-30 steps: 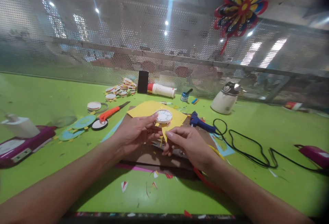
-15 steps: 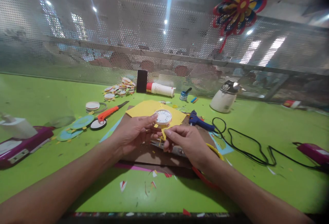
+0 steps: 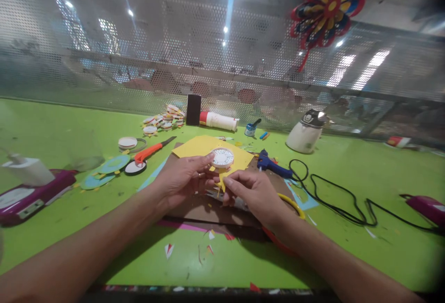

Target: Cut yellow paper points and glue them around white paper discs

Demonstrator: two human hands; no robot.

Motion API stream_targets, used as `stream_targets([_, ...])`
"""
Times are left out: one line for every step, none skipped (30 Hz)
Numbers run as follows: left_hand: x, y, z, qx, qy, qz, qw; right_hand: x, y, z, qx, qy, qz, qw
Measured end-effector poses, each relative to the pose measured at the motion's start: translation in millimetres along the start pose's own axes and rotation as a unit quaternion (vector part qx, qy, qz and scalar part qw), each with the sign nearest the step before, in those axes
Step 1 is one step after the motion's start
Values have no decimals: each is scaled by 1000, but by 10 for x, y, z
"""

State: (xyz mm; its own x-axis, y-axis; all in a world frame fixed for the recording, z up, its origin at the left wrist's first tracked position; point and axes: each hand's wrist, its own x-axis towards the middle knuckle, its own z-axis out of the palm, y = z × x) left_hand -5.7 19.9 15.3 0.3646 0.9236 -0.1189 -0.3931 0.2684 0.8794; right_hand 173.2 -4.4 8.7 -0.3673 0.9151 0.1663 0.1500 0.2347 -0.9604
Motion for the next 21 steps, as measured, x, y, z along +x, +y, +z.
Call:
stream_targets([0, -1, 2, -1, 5, -1, 1000, 1, -2, 2, -3, 2, 0, 1000])
stream_targets([1, -3, 3, 0, 11, -2, 1000, 2, -6, 4, -5, 3, 0, 1000])
stream_targets([3, -5, 2, 1, 18, -3, 1000, 2, -13, 6, -6, 2, 1, 1000])
stream_targets([5, -7, 0, 2, 25, -6, 1000, 2, -20, 7, -5, 0, 3, 1000])
stream_targets([8, -10, -3, 2, 32, -9, 999, 2, -28, 7, -2, -1, 8, 1000])
stream_targets([11, -12, -8, 2, 37, -12, 999, 1, -36, 7, 5, -4, 15, 1000])
stream_targets([14, -14, -13, 1, 40, -16, 999, 1, -42, 6, 13, -6, 23, 1000])
stream_targets([16, -15, -19, -1, 41, -19, 999, 1, -46, 5, 22, -7, 32, 999])
stream_targets([17, -15, -23, -3, 42, -21, 999, 0, -49, 3, 30, -8, 40, 999])
stream_targets([18, -13, -27, -5, 43, -23, 999, 0, -51, 1, 35, -8, 48, 998])
stream_targets([19, -11, -30, -7, 44, -25, 999, -1, -51, -2, 36, -8, 54, 998])
stream_targets([19, -8, -33, -9, 44, -26, 999, -2, -50, -6, 34, -7, 57, 998])
stream_targets([20, -5, -36, -10, 42, -25, 999, -2, -48, -12, 30, -5, 56, 998])
stream_targets([20, -1, -39, -11, 40, -23, 999, -2, -46, -19, 26, 0, 53, 998])
stream_targets([20, 2, -43, -11, 35, -20, 999, -1, -42, -29, 23, 11, 47, 999])
stream_targets([21, 6, -47, -11, 31, -19, 999, 1, -38, -40, 23, 28, 41, 998])
stream_targets([21, 9, -51, -11, 28, -17, 999, 5, -33, -53, 25, 47, 36, 998])
stream_targets([20, 11, -53, -11, 29, -17, 999, 12, -28, -67, 27, 70, 31, 997])
stream_targets([18, 12, -52, -10, 30, -17, 999, 21, -22, -82, 27, 93, 27, 995])
stream_targets([16, 11, -49, -5, 31, -17, 999, 32, -16, -97, 25, 113, 24, 993])
stream_targets([13, 8, -42, 1, 30, -17, 999, 44, -10, -113, 22, 131, 19, 991])
